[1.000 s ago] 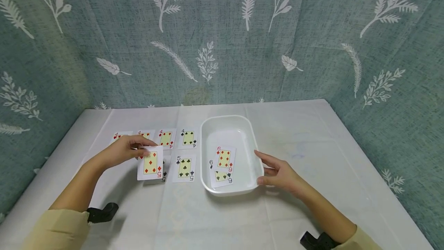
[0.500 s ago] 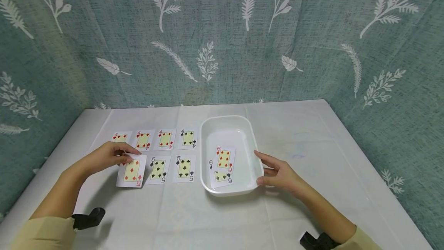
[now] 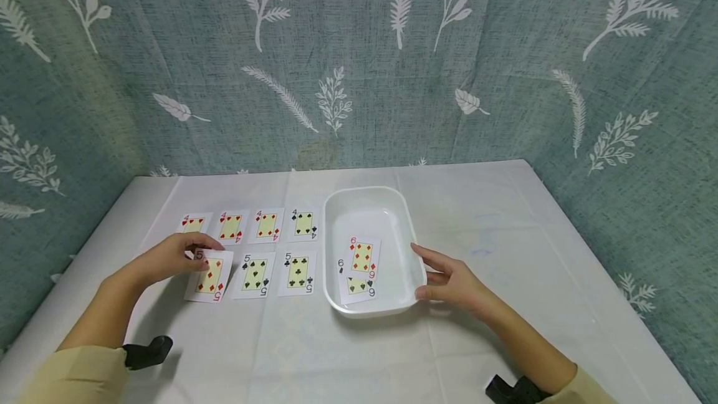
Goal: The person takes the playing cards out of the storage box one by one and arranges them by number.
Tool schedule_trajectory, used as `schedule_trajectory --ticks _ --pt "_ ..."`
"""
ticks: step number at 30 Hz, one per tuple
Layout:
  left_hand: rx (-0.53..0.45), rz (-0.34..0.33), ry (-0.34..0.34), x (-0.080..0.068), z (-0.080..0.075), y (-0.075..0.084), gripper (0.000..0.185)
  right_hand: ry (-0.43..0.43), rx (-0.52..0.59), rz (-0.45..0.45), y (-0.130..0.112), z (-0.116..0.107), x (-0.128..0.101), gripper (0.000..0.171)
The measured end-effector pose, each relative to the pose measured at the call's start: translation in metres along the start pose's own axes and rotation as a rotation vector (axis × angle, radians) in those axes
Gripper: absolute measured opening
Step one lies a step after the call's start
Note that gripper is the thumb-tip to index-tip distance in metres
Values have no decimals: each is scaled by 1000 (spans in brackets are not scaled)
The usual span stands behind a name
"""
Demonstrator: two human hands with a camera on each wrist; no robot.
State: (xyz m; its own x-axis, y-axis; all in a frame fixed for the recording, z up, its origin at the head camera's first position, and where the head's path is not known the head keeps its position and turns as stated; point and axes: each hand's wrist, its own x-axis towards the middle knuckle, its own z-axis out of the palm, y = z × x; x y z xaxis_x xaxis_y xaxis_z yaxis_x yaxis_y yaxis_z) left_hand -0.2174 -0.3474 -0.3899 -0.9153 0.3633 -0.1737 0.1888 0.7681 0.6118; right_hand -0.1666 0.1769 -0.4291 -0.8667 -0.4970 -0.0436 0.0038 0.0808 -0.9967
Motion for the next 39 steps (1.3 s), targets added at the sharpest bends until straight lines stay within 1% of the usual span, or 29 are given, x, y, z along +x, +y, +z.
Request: schedule_trajectory --ticks 7,15,21,26,28,30,33,35,37,39 --pt "15 -40 5 1 7 -4 32 -3 21 -5 1 0 0 88" --pt "78 -45 12 5 10 -8 32 0 22 6 3 1 -1 88" --pt "80 -56 1 7 13 -12 34 -1 25 12 2 1 -2 88" --pt "64 -86 -10 7 15 -13 38 -4 17 9 0 1 -1 88" --pt "72 -74 -1 6 16 -12 40 -5 14 6 0 1 -1 88" --pt "93 -45 17 5 16 -11 41 -5 13 3 0 1 -1 88" --pt "162 0 47 5 17 -10 40 -6 17 0 0 0 -1 88" --pt "191 12 64 5 16 -9 40 -8 20 -1 0 0 -1 88" --pt "191 19 77 6 16 -7 40 -10 21 -1 0 0 -1 88" --pt "147 29 95 6 15 -4 39 -10 19 -1 0 0 -1 87"
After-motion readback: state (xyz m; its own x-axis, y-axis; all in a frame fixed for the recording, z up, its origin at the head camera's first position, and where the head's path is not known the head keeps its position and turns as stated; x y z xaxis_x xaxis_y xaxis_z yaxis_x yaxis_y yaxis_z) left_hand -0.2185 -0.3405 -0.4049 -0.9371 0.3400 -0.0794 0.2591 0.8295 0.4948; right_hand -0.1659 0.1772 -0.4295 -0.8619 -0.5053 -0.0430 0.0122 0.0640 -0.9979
